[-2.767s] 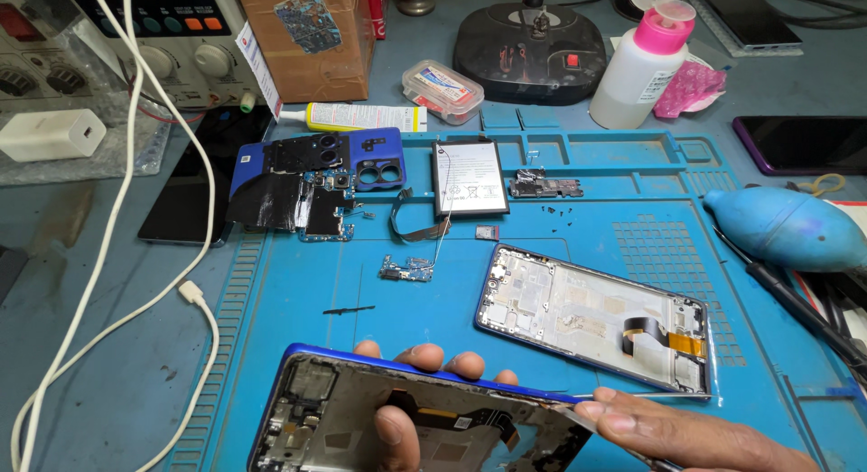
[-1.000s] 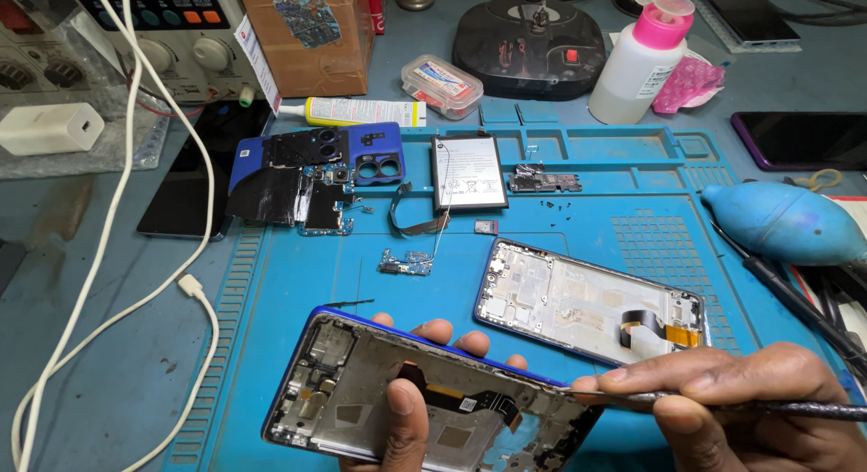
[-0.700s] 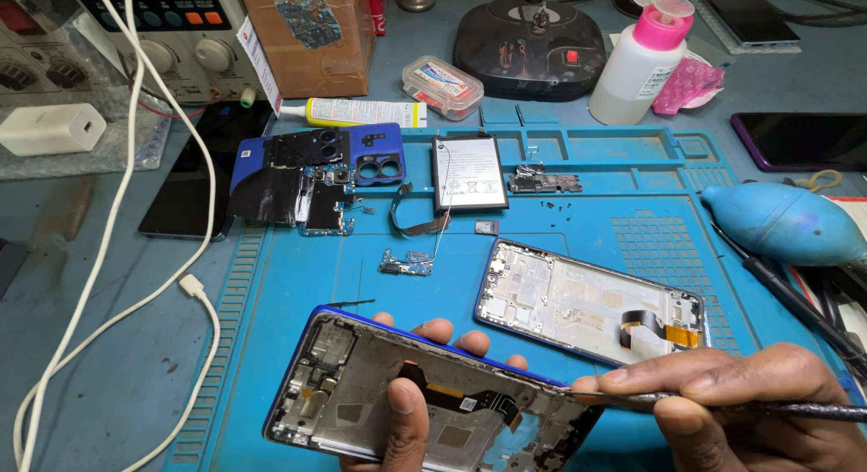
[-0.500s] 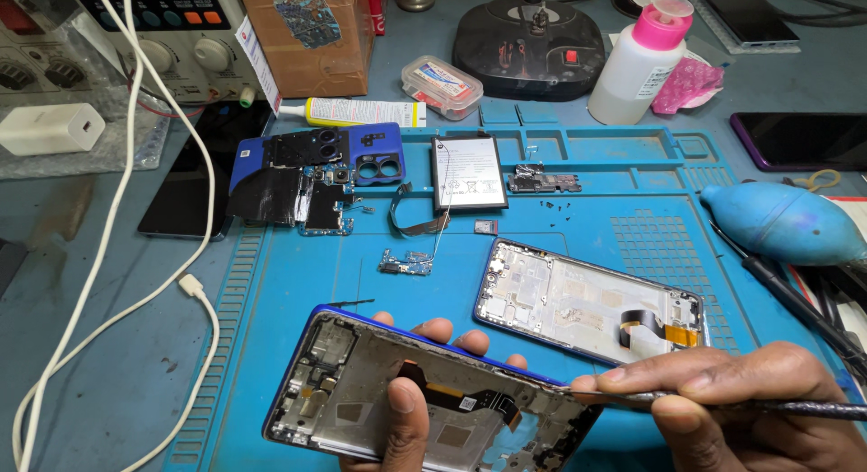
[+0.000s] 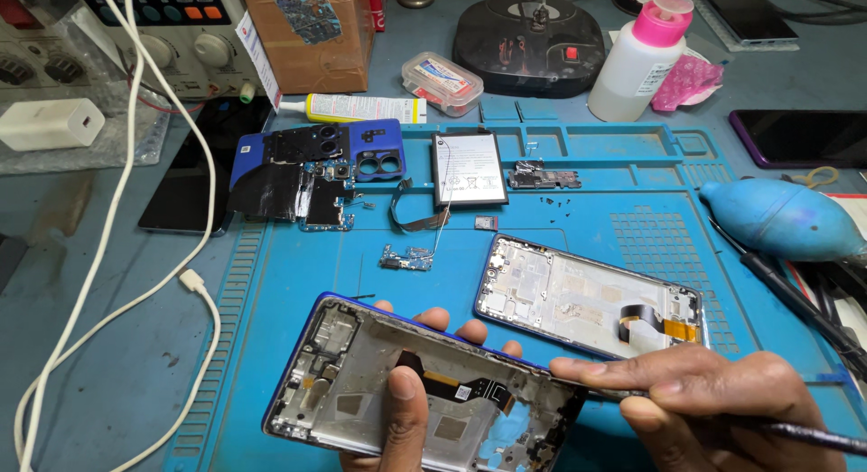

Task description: The person repairs a disassembled smartphone at a workbench. They hold the phone frame and use a pry tool and tweezers to remove adhesive residue and small components from the frame, reposition the phone repeatedly, and work on a second phone chassis lying on the mat.

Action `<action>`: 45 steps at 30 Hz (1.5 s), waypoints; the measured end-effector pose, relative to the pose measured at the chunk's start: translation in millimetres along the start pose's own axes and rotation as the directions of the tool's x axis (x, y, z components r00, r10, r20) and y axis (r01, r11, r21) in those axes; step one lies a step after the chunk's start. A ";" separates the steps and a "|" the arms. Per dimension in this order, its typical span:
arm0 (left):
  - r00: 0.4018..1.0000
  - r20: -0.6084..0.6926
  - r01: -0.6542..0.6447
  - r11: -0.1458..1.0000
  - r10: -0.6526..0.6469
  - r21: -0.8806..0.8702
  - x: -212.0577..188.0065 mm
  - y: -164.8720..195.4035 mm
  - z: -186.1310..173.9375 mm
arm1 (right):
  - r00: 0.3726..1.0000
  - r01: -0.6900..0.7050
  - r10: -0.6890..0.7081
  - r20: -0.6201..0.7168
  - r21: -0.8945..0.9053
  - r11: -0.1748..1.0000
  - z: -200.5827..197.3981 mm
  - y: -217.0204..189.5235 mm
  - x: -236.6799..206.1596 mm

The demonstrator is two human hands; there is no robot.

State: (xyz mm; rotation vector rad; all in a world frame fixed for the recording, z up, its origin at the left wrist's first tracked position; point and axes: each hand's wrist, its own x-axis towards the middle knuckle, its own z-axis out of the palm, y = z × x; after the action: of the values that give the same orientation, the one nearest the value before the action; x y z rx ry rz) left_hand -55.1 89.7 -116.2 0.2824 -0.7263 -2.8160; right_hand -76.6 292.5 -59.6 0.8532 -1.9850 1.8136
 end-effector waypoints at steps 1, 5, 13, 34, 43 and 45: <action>1.000 0.009 -0.007 1.000 0.007 0.003 0.3 0.3 0.5 | 1.000 -0.003 0.003 0.011 -0.016 1.000 0.1 -0.9 -0.1; 0.999 0.031 -0.030 1.000 0.030 0.003 0.0 -0.1 2.0 | 1.000 0.010 -0.011 -0.020 -0.074 0.997 2.2 -1.5 -1.9; 0.996 0.074 -0.050 0.999 0.049 0.008 0.0 -0.6 -2.1 | 0.999 -0.001 0.004 0.039 -0.080 0.997 -6.5 -2.0 -9.2; 0.987 0.105 -0.123 0.991 0.118 0.050 -0.8 -1.2 12.2 | 0.622 -0.769 0.703 0.346 0.096 0.633 -51.6 12.6 -9.7; 0.987 0.021 -0.161 0.985 0.162 -0.064 -1.5 -3.5 28.0 | 0.997 0.069 -0.062 0.041 -0.186 0.980 6.4 -6.5 0.7; 0.985 0.052 -0.155 0.981 0.162 -0.118 1.5 -1.7 32.8 | 0.994 0.081 -0.092 -0.051 -0.184 0.980 16.9 -4.5 6.8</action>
State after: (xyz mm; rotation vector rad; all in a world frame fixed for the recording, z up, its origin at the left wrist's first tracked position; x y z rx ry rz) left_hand -64.6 105.6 -89.0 0.1142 -0.5711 -2.7110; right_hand -76.4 274.5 -54.3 0.8066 -2.0059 1.5640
